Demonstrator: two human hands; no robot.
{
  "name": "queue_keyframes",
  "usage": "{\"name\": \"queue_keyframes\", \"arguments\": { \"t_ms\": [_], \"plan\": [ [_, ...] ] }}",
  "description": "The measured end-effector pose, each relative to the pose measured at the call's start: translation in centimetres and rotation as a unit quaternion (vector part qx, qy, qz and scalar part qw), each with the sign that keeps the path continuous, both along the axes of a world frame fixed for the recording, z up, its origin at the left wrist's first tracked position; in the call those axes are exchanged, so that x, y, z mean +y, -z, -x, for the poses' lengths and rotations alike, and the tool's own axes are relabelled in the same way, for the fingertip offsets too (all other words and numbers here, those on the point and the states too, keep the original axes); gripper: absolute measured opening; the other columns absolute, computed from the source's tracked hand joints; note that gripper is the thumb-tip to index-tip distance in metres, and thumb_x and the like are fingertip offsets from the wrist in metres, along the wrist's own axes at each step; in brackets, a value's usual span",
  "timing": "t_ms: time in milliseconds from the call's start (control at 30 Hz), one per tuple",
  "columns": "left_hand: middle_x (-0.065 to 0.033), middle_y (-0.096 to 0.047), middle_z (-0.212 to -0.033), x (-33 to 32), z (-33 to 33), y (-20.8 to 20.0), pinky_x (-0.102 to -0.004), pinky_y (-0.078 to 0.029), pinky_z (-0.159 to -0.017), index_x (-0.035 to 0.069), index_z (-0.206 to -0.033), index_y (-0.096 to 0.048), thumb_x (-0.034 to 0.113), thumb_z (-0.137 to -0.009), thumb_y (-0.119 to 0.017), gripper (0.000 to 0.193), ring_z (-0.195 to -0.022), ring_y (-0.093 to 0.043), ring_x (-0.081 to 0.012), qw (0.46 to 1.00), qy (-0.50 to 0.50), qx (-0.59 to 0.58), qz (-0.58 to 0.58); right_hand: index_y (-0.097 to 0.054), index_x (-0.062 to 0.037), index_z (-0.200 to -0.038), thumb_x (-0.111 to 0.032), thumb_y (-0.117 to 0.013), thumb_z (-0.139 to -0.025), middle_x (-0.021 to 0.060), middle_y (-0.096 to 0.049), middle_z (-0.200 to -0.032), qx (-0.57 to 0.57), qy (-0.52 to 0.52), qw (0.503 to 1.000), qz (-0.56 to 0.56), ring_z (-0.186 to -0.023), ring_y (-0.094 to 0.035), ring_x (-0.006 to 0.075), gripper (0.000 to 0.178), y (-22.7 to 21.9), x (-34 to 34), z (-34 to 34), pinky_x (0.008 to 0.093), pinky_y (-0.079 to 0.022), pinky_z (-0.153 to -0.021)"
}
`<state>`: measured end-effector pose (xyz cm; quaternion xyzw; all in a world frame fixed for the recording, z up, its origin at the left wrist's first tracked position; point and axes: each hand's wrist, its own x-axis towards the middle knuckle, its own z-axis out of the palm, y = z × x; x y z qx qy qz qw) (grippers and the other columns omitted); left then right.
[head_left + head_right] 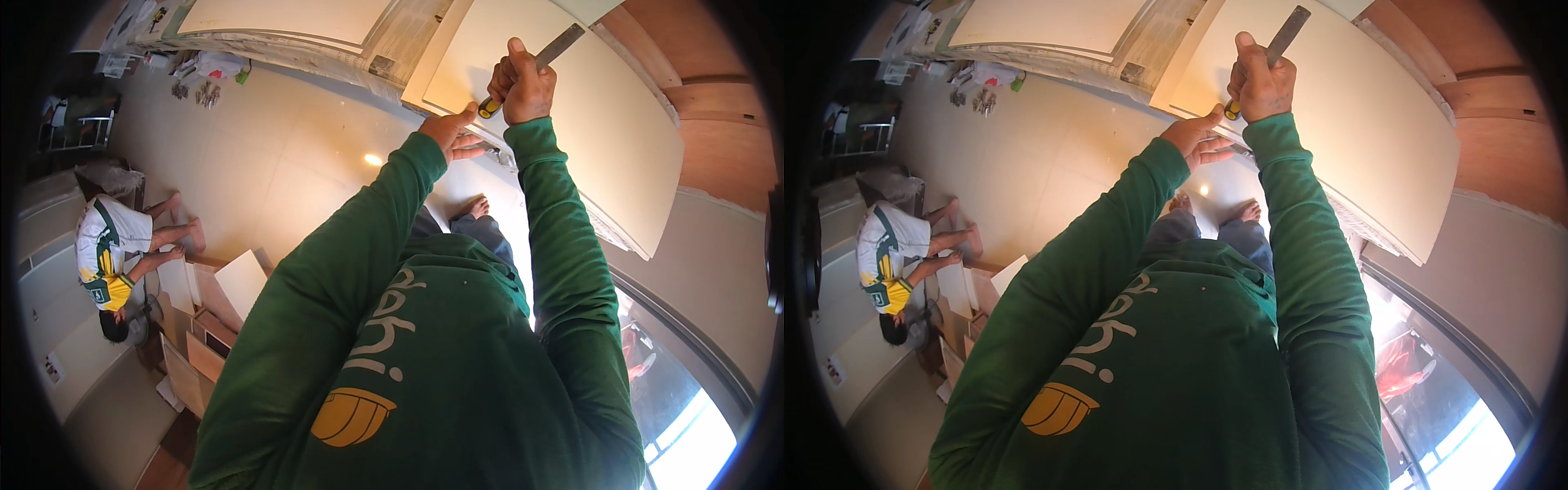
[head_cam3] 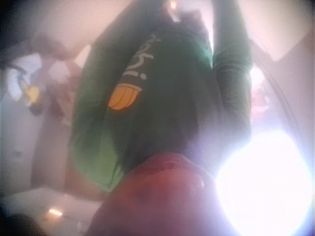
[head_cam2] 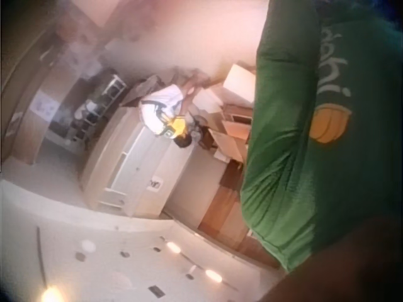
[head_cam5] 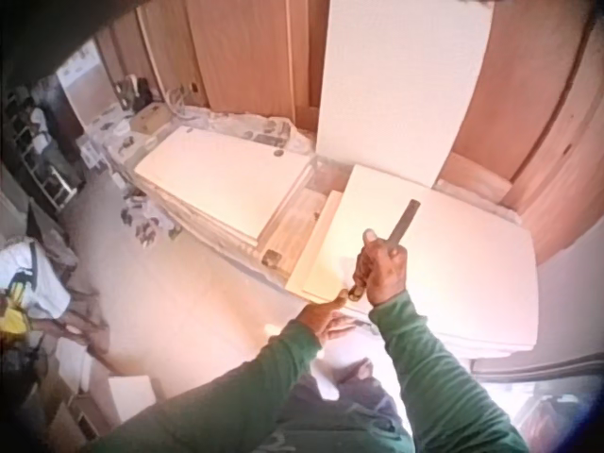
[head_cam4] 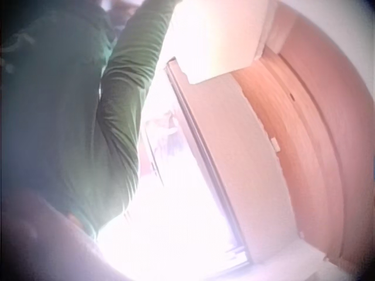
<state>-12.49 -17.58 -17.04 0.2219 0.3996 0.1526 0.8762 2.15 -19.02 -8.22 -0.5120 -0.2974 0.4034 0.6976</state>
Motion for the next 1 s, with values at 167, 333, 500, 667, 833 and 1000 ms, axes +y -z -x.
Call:
{"name": "queue_keyframes", "arguments": {
  "t_ms": [167, 333, 500, 667, 833, 1000],
  "plan": [
    [-0.0158, -0.054, -0.139, -0.4, -0.1, 1.1, -0.0483, -0.060, -0.104, -0.003, -0.141, -0.049, 0.039, -0.099, -0.077, 0.066, -0.129, -0.060, -0.0353, 1.000, -0.015, -0.003, -0.007, -0.048, -0.0062, -0.063, -0.032, -0.067, -0.101, 0.0002, -0.042, -0.053, -0.109, 0.006, 0.994, 0.010, -0.047, -0.039, 0.0120, 0.050, 0.9, 0.0, 0.9, 0.0323, -0.031, -0.047],
    [-0.0134, -0.058, -0.132, -0.6, -0.9, 2.0, -0.0467, -0.061, -0.102, -0.002, -0.134, -0.055, 0.037, -0.101, -0.074, 0.055, -0.122, -0.064, -0.0329, 0.999, -0.036, 0.030, 0.018, -0.044, -0.0057, -0.064, -0.025, -0.061, -0.103, 0.0012, -0.040, -0.055, -0.135, 0.006, 0.991, -0.001, -0.047, -0.036, 0.0119, 0.046, 0.8, -0.7, 1.8, 0.0317, -0.029, -0.046],
    [-0.0197, -0.053, -0.141, -0.5, -1.1, 0.3, -0.0502, -0.061, -0.102, -0.007, -0.139, -0.050, 0.036, -0.105, -0.068, 0.058, -0.122, -0.062, -0.0352, 0.998, -0.053, 0.037, 0.022, -0.048, -0.0032, -0.067, -0.025, -0.059, -0.102, 0.0011, -0.043, -0.057, -0.184, -0.011, 0.983, 0.014, -0.051, -0.038, 0.0114, 0.043, 0.5, -0.7, 2.3, 0.0311, -0.032, -0.049],
    [-0.0247, -0.045, -0.147, -0.9, -0.3, 0.3, -0.0546, -0.059, -0.103, -0.008, -0.148, -0.041, 0.047, -0.101, -0.071, 0.078, -0.132, -0.054, -0.0376, 0.998, -0.055, -0.010, 0.018, -0.053, -0.0018, -0.075, -0.028, -0.061, -0.104, 0.0003, -0.047, -0.064, -0.147, -0.051, 0.988, -0.011, -0.061, -0.044, 0.0108, 0.040, 1.9, -3.1, 1.8, 0.0302, -0.037, -0.058],
    [-0.0274, -0.041, -0.154, 0.2, -0.1, 2.1, -0.0538, -0.059, -0.104, -0.011, -0.153, -0.033, 0.054, -0.097, -0.074, 0.096, -0.135, -0.054, -0.0409, 0.999, -0.014, -0.026, 0.033, -0.065, 0.0045, -0.117, -0.030, -0.055, -0.113, 0.0078, -0.063, -0.094, -0.368, -0.109, 0.919, 0.087, -0.088, -0.061, 0.0182, 0.036, -2.2, -6.5, 0.1, 0.0329, -0.051, -0.082],
    [-0.0297, -0.052, -0.148, 0.4, 0.1, 1.7, -0.0474, -0.060, -0.103, -0.013, -0.146, -0.048, 0.052, -0.087, -0.086, 0.095, -0.132, -0.060, -0.0403, 0.998, -0.036, 0.047, 0.008, -0.060, -0.0006, -0.134, -0.026, -0.064, -0.108, 0.0043, -0.066, -0.095, -0.307, -0.336, 0.832, 0.317, -0.082, -0.070, 0.0136, 0.037, -8.7, -8.7, -2.8, 0.0274, -0.060, -0.074]
  ]
}}
